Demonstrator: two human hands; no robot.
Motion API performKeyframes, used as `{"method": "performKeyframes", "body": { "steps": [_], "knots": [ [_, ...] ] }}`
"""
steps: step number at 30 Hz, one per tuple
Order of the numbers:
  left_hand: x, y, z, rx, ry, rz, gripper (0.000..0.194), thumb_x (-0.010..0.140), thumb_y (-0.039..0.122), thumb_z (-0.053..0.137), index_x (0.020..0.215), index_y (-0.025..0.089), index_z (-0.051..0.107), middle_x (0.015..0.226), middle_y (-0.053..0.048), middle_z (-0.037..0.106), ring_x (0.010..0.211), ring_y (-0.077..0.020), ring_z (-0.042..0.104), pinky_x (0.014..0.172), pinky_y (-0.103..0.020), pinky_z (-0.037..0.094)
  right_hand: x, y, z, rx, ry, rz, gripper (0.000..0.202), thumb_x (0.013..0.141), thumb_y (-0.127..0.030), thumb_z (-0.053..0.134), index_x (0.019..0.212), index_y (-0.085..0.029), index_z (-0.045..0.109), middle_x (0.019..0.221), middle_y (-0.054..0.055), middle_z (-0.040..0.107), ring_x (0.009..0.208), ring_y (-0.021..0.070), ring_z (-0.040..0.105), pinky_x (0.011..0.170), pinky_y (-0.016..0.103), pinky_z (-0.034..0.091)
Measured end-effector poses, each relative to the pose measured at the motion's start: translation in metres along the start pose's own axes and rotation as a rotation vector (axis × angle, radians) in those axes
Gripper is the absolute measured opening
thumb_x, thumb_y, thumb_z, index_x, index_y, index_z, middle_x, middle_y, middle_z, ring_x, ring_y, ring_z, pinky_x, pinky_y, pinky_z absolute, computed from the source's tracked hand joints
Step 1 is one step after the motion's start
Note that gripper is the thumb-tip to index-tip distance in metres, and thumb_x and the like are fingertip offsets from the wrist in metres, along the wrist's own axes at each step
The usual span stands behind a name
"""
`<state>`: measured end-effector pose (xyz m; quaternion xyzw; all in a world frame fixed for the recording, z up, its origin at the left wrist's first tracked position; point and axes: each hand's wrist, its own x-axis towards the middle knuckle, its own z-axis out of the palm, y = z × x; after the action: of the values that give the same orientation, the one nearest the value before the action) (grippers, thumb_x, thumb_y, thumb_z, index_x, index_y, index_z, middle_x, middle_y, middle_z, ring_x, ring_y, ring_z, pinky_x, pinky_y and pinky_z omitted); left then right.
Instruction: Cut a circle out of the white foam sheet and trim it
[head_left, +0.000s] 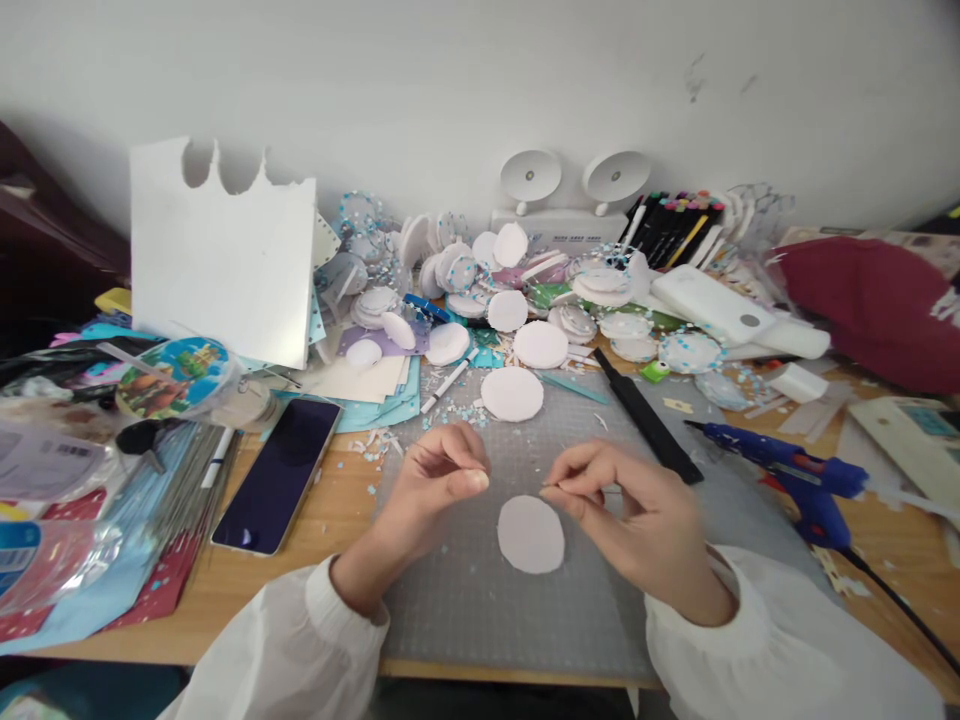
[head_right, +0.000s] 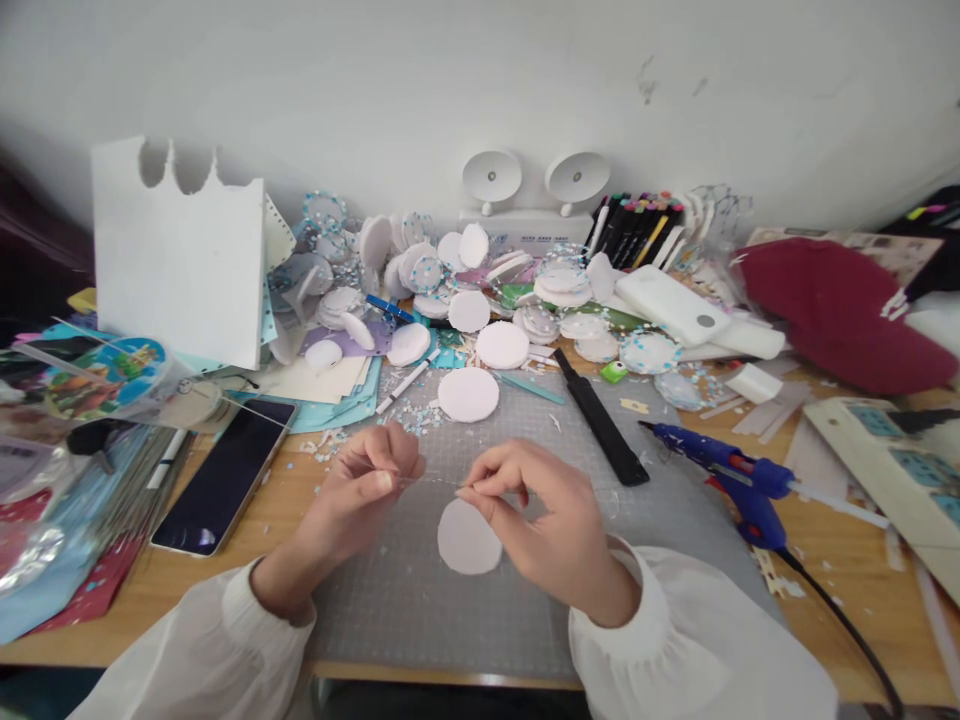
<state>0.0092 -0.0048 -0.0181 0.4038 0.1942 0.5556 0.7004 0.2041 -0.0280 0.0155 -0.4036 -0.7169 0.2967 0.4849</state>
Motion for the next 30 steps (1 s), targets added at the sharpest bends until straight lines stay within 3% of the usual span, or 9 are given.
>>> {"method": "performKeyframes", "body": {
  "steps": [7,12,16,21,30],
  "knots": [
    [-0.001,0.002,0.002,0.057,-0.102,-0.034,0.015,0.068,0.024,0.078,0.080,0.022,0.069,0.073,0.001,0.053,0.068,-0.0116,0.047,0.062,-0.025,0.035,0.012,0.002,-0.017,0.513,-0.258,0.577,0.025,0.071,-0.024,0.075,0.063,-0.017,0.052,0.069,0.000,0.062,0.059,0.0086,0.052,0.051,0.021,0.036],
    [0.000,0.004,0.002,0.109,-0.125,-0.003,0.012,0.070,0.023,0.077,0.080,0.023,0.070,0.073,0.000,0.054,0.068,-0.0118,0.048,0.062,-0.025,0.035,0.021,0.002,-0.026,0.548,-0.379,0.803,0.032,0.064,-0.032,0.080,0.060,-0.015,0.053,0.065,0.000,0.060,0.048,0.0040,0.040,0.041,0.020,0.021],
    [0.002,0.004,0.001,0.137,-0.109,0.013,0.009,0.071,0.023,0.076,0.078,0.021,0.070,0.072,0.001,0.053,0.068,-0.0111,0.048,0.063,-0.024,0.036,0.032,-0.008,-0.032,0.507,-0.440,0.881,0.034,0.062,-0.035,0.081,0.060,-0.015,0.054,0.060,-0.001,0.057,0.044,0.0032,0.037,0.040,0.020,0.018],
    [0.002,0.004,-0.001,0.249,-0.043,0.065,0.004,0.076,0.022,0.072,0.078,0.020,0.068,0.075,0.000,0.054,0.071,-0.0112,0.050,0.065,-0.024,0.037,0.041,-0.019,-0.035,0.429,-0.452,0.856,0.033,0.063,-0.038,0.079,0.063,-0.014,0.057,0.058,-0.001,0.061,0.040,0.0020,0.037,0.042,0.020,0.025],
    [0.007,0.014,-0.002,0.663,0.031,0.215,0.006,0.075,0.017,0.072,0.077,0.019,0.067,0.074,-0.001,0.060,0.073,-0.0134,0.053,0.068,-0.026,0.040,0.038,0.006,-0.028,0.380,-0.469,0.796,0.027,0.073,-0.036,0.072,0.070,-0.014,0.057,0.060,0.002,0.066,0.035,0.0016,0.037,0.036,0.018,0.020]
  ]
}}
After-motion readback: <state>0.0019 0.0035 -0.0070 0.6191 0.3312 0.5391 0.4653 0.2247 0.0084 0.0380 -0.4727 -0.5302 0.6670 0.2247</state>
